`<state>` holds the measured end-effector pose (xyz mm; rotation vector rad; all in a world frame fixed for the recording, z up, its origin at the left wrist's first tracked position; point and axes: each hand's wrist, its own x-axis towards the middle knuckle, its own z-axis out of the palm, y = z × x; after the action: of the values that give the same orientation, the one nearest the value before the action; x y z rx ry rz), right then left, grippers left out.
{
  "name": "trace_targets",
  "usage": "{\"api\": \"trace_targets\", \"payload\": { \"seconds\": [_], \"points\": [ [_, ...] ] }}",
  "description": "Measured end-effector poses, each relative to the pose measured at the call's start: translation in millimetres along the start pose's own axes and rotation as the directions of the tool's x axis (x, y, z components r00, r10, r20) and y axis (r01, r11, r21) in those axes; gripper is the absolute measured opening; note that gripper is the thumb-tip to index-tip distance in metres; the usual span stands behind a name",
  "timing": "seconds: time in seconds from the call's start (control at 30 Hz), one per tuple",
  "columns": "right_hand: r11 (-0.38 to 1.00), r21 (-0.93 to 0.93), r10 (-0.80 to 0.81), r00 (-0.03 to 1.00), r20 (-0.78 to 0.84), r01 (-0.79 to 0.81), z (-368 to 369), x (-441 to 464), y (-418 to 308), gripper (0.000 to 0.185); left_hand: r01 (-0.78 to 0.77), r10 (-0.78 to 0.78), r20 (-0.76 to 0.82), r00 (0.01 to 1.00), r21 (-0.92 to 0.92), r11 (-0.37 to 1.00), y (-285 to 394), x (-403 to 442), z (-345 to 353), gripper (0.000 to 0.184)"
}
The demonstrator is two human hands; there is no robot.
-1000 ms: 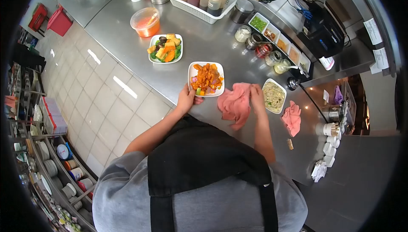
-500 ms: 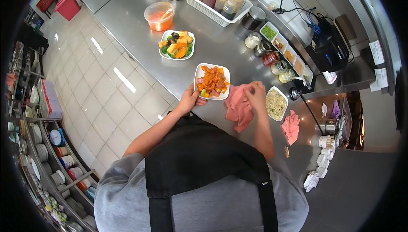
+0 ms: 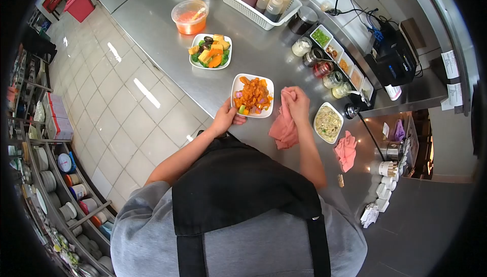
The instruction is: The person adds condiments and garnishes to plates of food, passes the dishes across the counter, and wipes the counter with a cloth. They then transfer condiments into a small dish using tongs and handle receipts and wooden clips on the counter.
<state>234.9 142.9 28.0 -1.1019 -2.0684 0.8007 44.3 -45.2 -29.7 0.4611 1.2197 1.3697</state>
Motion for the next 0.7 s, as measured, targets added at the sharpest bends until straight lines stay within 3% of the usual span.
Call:
{"api": "trace_targets", "payload": {
  "seconds": [0.07,0.1,0.17,0.5,0.53,0.57,0.7],
  "points": [
    [0.974,-0.028,-0.219,0.969,0.111,0.223,10,9,5,0.014,0.009,-0.009,-0.004,1.0,0.014,1.0,6,-3,3,0.045],
    [0.975,-0.028,-0.218,0.97,0.109,0.222,14,11,6,0.014,0.009,-0.009,-0.003,1.0,0.016,1.0,6,-3,3,0.045],
    [0.926,0.016,-0.37,0.901,0.226,0.376,20,13,9,0.014,0.011,-0.011,-0.01,1.0,-0.001,1.0,6,-3,4,0.046],
    [0.869,-0.132,-0.367,0.801,0.474,0.476,3,9,0,0.016,-0.014,0.011,-0.063,0.998,-0.053,0.998,2,0,9,0.047],
    [0.986,0.013,-0.147,0.835,0.531,0.165,-4,13,3,0.015,-0.006,0.004,-0.064,0.998,-0.037,0.999,3,0,9,0.047],
    [0.976,0.13,0.062,0.787,0.614,-0.177,-6,16,6,0.014,0.0,-0.001,-0.065,0.998,-0.021,1.0,3,0,9,0.047],
    [0.926,0.24,0.166,0.887,0.432,-0.291,3,8,18,0.015,0.022,-0.023,-0.041,0.999,-0.042,0.999,4,0,9,0.046]
  ]
}}
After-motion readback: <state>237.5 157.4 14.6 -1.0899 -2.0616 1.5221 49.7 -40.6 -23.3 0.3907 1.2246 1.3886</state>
